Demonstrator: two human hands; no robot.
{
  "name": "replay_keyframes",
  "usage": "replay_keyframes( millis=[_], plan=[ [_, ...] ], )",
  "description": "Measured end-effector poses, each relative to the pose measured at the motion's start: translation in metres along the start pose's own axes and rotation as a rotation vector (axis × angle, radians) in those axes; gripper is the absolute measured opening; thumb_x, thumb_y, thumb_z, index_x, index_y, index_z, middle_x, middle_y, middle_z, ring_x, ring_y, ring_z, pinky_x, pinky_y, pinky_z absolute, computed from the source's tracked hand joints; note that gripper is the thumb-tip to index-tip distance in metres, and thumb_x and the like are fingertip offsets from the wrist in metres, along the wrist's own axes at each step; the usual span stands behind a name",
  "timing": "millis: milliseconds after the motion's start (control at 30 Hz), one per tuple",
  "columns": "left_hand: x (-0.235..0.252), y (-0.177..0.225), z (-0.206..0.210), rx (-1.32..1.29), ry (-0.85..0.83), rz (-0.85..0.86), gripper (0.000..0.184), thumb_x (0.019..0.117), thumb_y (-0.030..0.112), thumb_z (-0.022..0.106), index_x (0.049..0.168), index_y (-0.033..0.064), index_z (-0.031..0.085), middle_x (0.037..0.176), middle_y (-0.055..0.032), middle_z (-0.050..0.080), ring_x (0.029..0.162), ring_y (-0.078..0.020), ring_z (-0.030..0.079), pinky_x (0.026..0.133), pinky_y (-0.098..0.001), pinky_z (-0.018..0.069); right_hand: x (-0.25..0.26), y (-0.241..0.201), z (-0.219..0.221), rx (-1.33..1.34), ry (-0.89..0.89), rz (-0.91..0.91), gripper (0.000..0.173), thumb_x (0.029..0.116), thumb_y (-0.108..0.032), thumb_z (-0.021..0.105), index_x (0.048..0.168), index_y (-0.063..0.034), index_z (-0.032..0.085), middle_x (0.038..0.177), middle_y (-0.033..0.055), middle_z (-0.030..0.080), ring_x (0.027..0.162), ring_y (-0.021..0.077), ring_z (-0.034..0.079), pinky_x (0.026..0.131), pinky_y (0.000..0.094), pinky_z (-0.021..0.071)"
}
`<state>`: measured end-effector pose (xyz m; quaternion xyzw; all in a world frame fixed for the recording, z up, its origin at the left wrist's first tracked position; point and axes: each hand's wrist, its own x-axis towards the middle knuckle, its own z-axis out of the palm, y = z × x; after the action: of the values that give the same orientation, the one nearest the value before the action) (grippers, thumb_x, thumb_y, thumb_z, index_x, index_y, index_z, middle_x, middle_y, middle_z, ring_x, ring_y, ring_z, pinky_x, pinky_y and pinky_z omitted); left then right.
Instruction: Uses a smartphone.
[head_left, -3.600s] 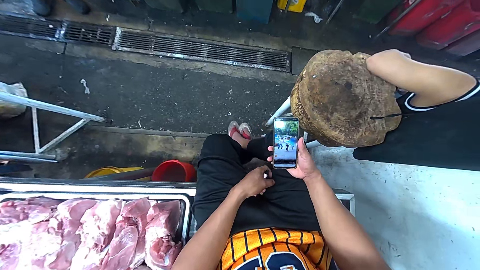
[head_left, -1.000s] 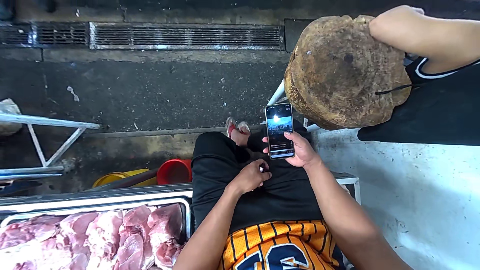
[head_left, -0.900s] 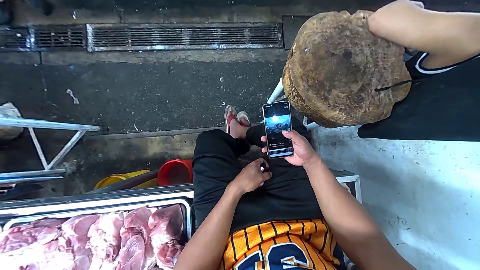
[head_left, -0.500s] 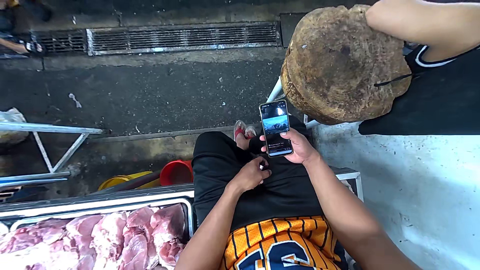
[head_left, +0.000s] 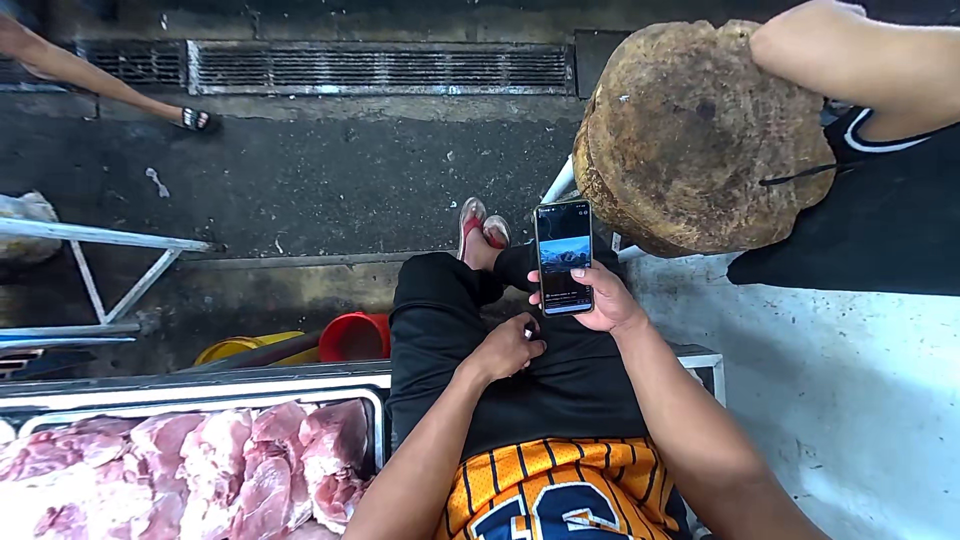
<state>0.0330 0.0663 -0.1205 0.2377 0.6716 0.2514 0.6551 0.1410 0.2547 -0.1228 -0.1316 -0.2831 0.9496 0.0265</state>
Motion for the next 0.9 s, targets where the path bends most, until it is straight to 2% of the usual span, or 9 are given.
replay_keyframes(
  millis=[167,433,533,700,833,900],
  plan=[
    [-0.001,0.000,0.000,0.013,0.008,0.007,0.033,0.0978,0.030,0.064,0.125,0.0127,0.055,0.081,-0.0038,0.063,0.058,-0.0129,0.061,0.055,-0.0294,0.0538,-0.002,0.003,0.000,-0.015,-0.039,-0.050,0.039,0.0956,-0.015,0.065,0.134,-0.0090,0.059,0.126,0.0289,0.065,0.108,0.0434,0.068,0.095,0.0586,0.0556],
    [0.001,-0.006,0.000,0.017,0.011,0.037,0.035,0.0975,0.031,0.066,0.127,0.0133,0.056,0.085,-0.0038,0.064,0.060,-0.0125,0.061,0.056,-0.0296,0.0543,-0.004,0.001,-0.007,-0.049,-0.024,-0.050,0.040,0.0942,-0.012,0.068,0.133,-0.0069,0.059,0.126,0.0286,0.065,0.109,0.0427,0.068,0.097,0.0580,0.0550],
    [0.000,-0.009,-0.001,-0.100,-0.014,0.061,0.034,0.0968,0.027,0.067,0.125,0.0123,0.057,0.084,-0.0032,0.064,0.060,-0.0118,0.061,0.056,-0.0277,0.0545,-0.006,0.001,-0.008,-0.041,-0.025,-0.059,0.041,0.0943,-0.012,0.069,0.134,-0.0073,0.059,0.126,0.0297,0.065,0.108,0.0436,0.068,0.097,0.0582,0.0550],
    [-0.022,-0.005,0.002,-0.581,-0.152,0.231,0.020,0.0998,0.014,0.060,0.118,0.0061,0.058,0.075,-0.0017,0.060,0.060,-0.0130,0.061,0.059,-0.0296,0.0578,-0.004,0.002,-0.003,-0.016,-0.044,-0.055,0.041,0.0945,-0.015,0.069,0.133,-0.0080,0.059,0.126,0.0293,0.065,0.108,0.0432,0.069,0.097,0.0579,0.0551],
    [-0.051,0.014,0.010,-0.544,-0.103,0.459,0.023,0.0989,0.013,0.062,0.120,0.0037,0.062,0.081,-0.0049,0.068,0.064,-0.0125,0.064,0.058,-0.0260,0.0547,0.001,0.003,0.004,-0.024,-0.089,-0.043,0.040,0.0961,-0.015,0.067,0.135,-0.0079,0.059,0.127,0.0291,0.065,0.109,0.0427,0.069,0.097,0.0567,0.0555],
    [-0.070,0.030,0.012,-0.465,-0.069,0.584,0.022,0.0980,0.011,0.064,0.118,0.0022,0.066,0.088,-0.0060,0.072,0.071,-0.0137,0.067,0.064,-0.0281,0.0581,0.002,0.004,0.004,-0.049,-0.099,-0.027,0.040,0.0967,-0.014,0.065,0.136,-0.0081,0.057,0.128,0.0289,0.064,0.109,0.0427,0.068,0.096,0.0567,0.0555]
  ],
)
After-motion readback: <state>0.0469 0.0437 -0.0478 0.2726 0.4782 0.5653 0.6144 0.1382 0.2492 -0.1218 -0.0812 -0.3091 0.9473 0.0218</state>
